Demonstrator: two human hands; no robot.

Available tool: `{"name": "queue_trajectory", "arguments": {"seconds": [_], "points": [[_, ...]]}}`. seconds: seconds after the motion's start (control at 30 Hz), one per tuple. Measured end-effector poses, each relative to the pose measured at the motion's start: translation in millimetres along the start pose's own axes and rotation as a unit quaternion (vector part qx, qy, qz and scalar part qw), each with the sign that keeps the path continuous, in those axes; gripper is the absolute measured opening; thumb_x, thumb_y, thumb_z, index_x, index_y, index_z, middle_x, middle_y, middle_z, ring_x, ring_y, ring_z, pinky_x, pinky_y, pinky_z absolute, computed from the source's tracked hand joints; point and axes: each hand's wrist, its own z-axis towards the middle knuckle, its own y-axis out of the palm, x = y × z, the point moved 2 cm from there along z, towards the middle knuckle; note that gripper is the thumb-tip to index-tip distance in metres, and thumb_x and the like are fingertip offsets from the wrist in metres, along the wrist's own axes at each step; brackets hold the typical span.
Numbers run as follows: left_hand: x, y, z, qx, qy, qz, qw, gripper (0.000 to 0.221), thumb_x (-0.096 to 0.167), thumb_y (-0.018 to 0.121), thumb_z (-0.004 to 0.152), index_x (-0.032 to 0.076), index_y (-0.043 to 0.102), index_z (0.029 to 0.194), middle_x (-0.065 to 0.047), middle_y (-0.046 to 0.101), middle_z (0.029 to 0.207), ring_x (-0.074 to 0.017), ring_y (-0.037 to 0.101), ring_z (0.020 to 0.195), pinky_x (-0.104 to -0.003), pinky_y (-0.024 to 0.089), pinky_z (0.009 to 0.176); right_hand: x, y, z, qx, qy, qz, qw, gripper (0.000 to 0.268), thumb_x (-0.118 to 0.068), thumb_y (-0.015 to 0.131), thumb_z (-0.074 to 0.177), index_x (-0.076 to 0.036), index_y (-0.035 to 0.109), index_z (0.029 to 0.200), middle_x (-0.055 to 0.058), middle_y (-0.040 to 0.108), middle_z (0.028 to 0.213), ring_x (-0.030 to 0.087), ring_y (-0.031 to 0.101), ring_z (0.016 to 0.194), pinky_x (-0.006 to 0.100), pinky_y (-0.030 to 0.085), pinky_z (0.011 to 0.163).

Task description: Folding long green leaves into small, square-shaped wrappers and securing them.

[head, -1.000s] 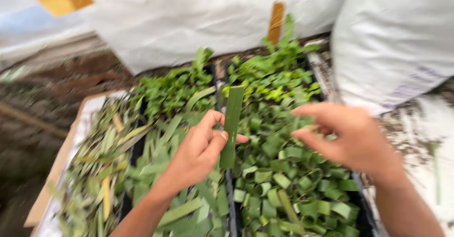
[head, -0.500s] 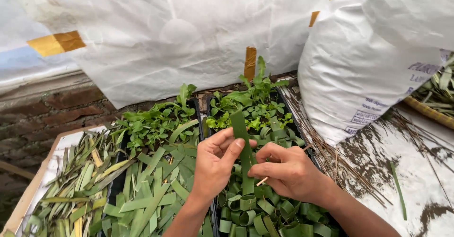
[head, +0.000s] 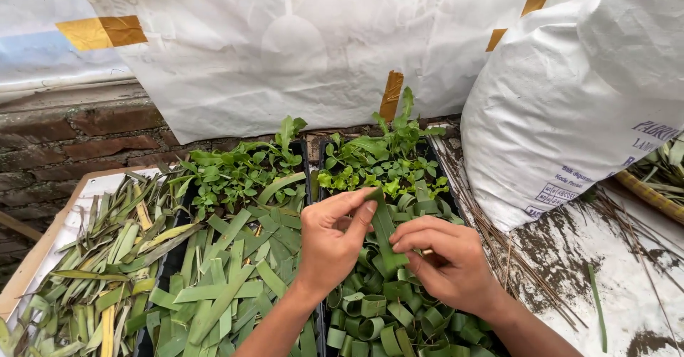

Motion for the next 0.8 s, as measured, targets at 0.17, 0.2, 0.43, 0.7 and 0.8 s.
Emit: {"name": "queue_trajectory", "arguments": {"seconds": [0.17, 0.2, 0.43, 0.7, 0.8], "points": [[-2, 6, -3, -0.026, 0.198, 0.062, 0.978, 0.023, -0.008, 0.066, 0.093, 0.000, 0.074, 0.113, -0.017, 0.077, 0.107, -0.0277, 0.078, 0.095, -0.032, 0.068, 0.084, 10, 0, -1, 0.037, 0.119, 0.021, 0.992, 0.008, -0.011, 0.078, 0.085, -0.007, 0.076, 0.091, -0.001, 0.058, 0.065, 0.005, 0.039, 0.047, 0.021, 0.029, 0.041], [-5, 7, -6, -0.022, 0.252, 0.075, 0.965, 0.025, -0.011, 0.065, 0.094, 0.000, 0.073, 0.115, -0.017, 0.075, 0.108, -0.0285, 0.078, 0.093, -0.032, 0.068, 0.081, 16, -1, -5, 0.040, 0.173, 0.040, 0.983, 0.014, -0.012, 0.080, 0.083, -0.007, 0.077, 0.097, -0.008, 0.040, 0.051, 0.004, 0.030, 0.045, 0.021, 0.024, 0.040], [-10, 4, -8, -0.044, 0.344, 0.111, 0.931, 0.030, -0.013, 0.055, 0.098, 0.001, 0.070, 0.121, -0.021, 0.072, 0.112, -0.0321, 0.077, 0.095, -0.036, 0.069, 0.080, 29, -4, -10, 0.043, 0.304, 0.215, 0.927, 0.021, 0.001, 0.084, 0.079, 0.000, 0.071, 0.095, 0.006, 0.075, 0.082, 0.003, 0.054, 0.059, 0.014, 0.043, 0.050], [-9, -3, -7, -0.035, 0.464, 0.197, 0.863, 0.021, 0.002, 0.054, 0.107, -0.001, 0.072, 0.118, -0.021, 0.068, 0.116, -0.0317, 0.079, 0.091, -0.039, 0.068, 0.072, 34, -8, -13, 0.013, 0.302, 0.261, 0.917, 0.022, -0.002, 0.078, 0.085, 0.002, 0.074, 0.106, 0.006, 0.076, 0.085, 0.007, 0.066, 0.069, 0.018, 0.053, 0.059], [-7, -4, -5, -0.037, 0.476, 0.196, 0.857, 0.021, 0.003, 0.054, 0.105, -0.004, 0.074, 0.111, -0.022, 0.069, 0.112, -0.0344, 0.079, 0.089, -0.042, 0.070, 0.074, 30, -10, -8, -0.005, 0.262, 0.301, 0.917, 0.024, -0.007, 0.069, 0.090, 0.002, 0.068, 0.112, 0.007, 0.077, 0.091, 0.002, 0.045, 0.048, 0.017, 0.035, 0.036]]}}
